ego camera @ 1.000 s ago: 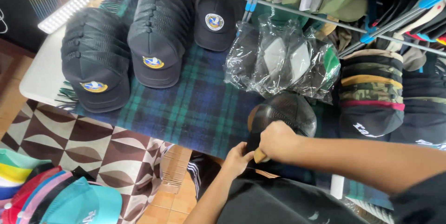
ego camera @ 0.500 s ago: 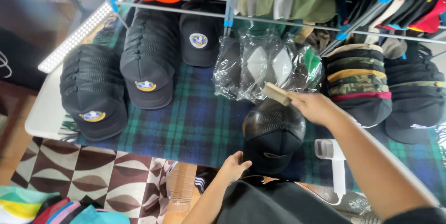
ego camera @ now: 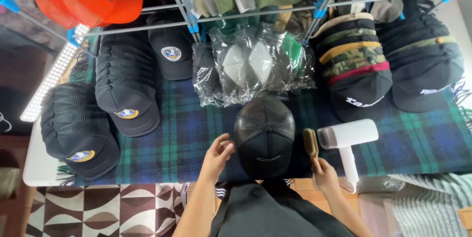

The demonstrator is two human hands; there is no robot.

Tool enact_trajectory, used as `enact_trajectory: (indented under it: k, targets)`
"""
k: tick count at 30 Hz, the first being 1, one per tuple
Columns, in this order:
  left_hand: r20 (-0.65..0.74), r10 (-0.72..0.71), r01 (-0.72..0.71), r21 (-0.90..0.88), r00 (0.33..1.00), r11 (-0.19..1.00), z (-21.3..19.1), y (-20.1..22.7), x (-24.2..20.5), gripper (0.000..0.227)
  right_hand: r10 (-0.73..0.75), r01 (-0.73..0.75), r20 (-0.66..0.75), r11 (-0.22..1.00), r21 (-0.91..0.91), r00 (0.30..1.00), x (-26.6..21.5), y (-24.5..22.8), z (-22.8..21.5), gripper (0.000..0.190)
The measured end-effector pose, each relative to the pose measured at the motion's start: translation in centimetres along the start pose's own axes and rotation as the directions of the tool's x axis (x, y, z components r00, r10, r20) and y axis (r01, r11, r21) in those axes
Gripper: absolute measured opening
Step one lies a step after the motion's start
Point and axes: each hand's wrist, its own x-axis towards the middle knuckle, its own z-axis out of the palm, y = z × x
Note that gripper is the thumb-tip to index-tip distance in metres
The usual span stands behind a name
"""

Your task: Brushing and steaming a baseball cap to clean and reshape it.

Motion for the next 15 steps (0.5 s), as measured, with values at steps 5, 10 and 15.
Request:
enact_trajectory:
  k: [5, 10, 15]
  targets:
    - [0.036, 0.09, -0.094, 0.109, 0.995, 0.99, 1.7, 5.8, -1.8, 0.068, 0.029, 0.032, 0.081, 0.743, -0.668, 0.996, 8.4, 0.6, 0.6, 0.085]
    - [0.035, 0.097, -0.101, 0.177, 0.995, 0.979, 1.8, 3.8, -0.4, 0.062, -0.261, 0.305, 0.211, 0.927, -0.217, 0.942, -1.0, -12.2, -3.8, 0.066]
    - [0.027, 0.14, -0.142, 0.179, 0.99, 0.974, 1.6, 2.7, 0.5, 0.061, -0.251, 0.089, 0.269, 0.863, 0.497, 0.93, -2.1, -16.2, -1.5, 0.07]
